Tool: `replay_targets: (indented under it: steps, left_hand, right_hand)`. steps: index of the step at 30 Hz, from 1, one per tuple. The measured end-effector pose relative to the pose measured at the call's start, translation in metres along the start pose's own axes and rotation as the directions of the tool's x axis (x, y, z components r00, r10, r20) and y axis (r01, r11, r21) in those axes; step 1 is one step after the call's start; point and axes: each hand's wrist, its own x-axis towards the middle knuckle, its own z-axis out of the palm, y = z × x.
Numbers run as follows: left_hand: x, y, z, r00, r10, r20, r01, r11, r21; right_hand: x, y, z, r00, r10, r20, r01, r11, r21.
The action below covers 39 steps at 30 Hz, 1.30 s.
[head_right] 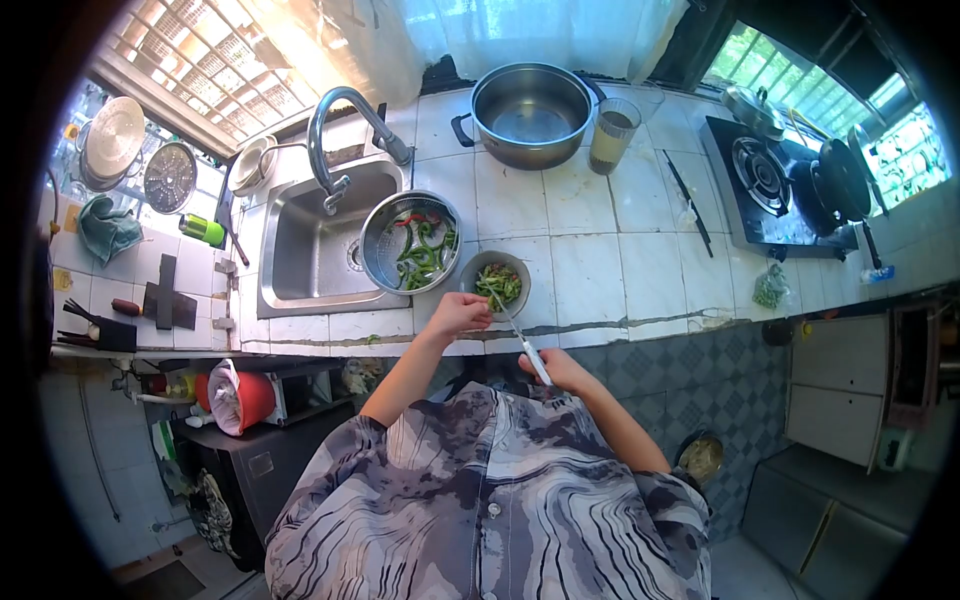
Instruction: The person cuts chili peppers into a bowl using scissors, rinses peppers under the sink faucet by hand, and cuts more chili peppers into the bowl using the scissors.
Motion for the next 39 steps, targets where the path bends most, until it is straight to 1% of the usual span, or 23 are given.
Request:
replay_targets:
  steps: [1, 5, 7, 11, 13, 14, 16, 20, 22, 23, 25, 26, 28, 29, 31, 35, 37, 39]
  left_hand:
    - [-0.001, 0.001, 0.000, 1.000, 0.007, 0.002, -0.007, 1.000, 0.003]
    - [0.000, 0.002, 0.000, 1.000, -0.001, 0.011, 0.001, 1.000, 0.005]
    - [0.000, 0.001, 0.001, 1.000, -0.003, 0.027, 0.003, 1.000, 0.005]
    - [0.003, -0.001, -0.001, 0.999, -0.003, 0.035, 0.003, 1.000, 0.019]
    - [0.003, -0.002, -0.001, 1.000, -0.001, 0.019, 0.001, 1.000, 0.018]
    - [0.004, -0.002, -0.001, 1.000, -0.001, 0.019, 0.001, 1.000, 0.017]
    - [0.004, -0.002, -0.002, 1.000, 0.014, 0.026, -0.014, 1.000, -0.001]
    - [0.003, -0.001, 0.000, 1.000, 0.016, 0.018, -0.016, 1.000, 0.007]
    - [0.003, -0.001, 0.001, 1.000, 0.018, 0.024, -0.018, 1.000, 0.014]
    - [0.004, -0.002, 0.001, 1.000, 0.018, 0.024, -0.018, 1.000, 0.013]
    - [0.007, -0.004, 0.001, 1.000, 0.024, 0.002, -0.024, 1.000, 0.004]
    - [0.007, -0.005, 0.001, 1.000, 0.024, 0.001, -0.024, 1.000, 0.004]
    - [0.008, -0.006, 0.003, 0.998, 0.046, -0.053, -0.049, 0.997, -0.057]
    - [0.010, -0.007, 0.002, 0.997, 0.046, -0.054, -0.049, 0.997, -0.057]
    - [0.013, -0.007, 0.000, 0.998, 0.045, -0.051, -0.048, 0.997, -0.053]
    - [0.009, -0.002, 0.003, 0.997, 0.047, -0.055, -0.051, 0.996, -0.068]
    - [0.008, 0.000, 0.005, 0.996, 0.042, -0.077, -0.046, 0.998, -0.050]
    - [0.009, 0.000, 0.006, 0.995, 0.045, -0.086, -0.049, 0.998, -0.043]
  right_hand:
    - [0.001, 0.002, 0.001, 0.999, -0.041, -0.013, 0.040, 0.997, -0.060]
    - [0.002, 0.002, 0.005, 0.994, -0.088, -0.059, 0.081, 0.990, -0.115]
    - [0.001, -0.002, 0.004, 0.998, -0.059, -0.021, 0.059, 0.998, -0.034]
    - [-0.003, -0.009, 0.002, 1.000, 0.001, -0.005, -0.001, 1.000, -0.020]
    - [-0.004, -0.008, -0.001, 0.991, 0.135, 0.003, -0.135, 0.991, -0.015]
    - [-0.001, -0.001, -0.001, 0.991, 0.135, 0.004, -0.135, 0.991, -0.016]
    - [0.007, 0.011, 0.004, 0.997, -0.047, -0.062, 0.039, 0.990, -0.134]
    - [0.002, 0.004, 0.007, 0.994, -0.076, -0.079, 0.065, 0.989, -0.133]
    - [0.001, 0.000, 0.007, 0.993, -0.121, -0.010, 0.121, 0.992, -0.019]
    - [0.000, -0.004, 0.006, 0.993, -0.121, -0.010, 0.121, 0.993, -0.018]
    - [-0.004, -0.011, 0.004, 0.998, -0.036, -0.045, 0.033, 0.998, -0.059]
    - [-0.003, -0.011, 0.004, 0.998, -0.036, -0.045, 0.033, 0.998, -0.059]
    - [-0.002, -0.006, 0.002, 0.998, -0.024, -0.051, 0.020, 0.997, -0.072]
    - [0.003, 0.003, 0.001, 0.998, -0.024, -0.050, 0.020, 0.997, -0.073]
    - [0.011, 0.014, 0.002, 0.996, -0.041, -0.085, 0.027, 0.986, -0.164]
    - [0.011, 0.012, 0.004, 0.997, -0.021, -0.072, 0.007, 0.984, -0.179]
    - [0.011, 0.010, 0.004, 0.989, -0.062, -0.133, 0.027, 0.968, -0.250]
    - [0.011, 0.009, 0.003, 0.988, -0.072, -0.135, 0.041, 0.974, -0.221]
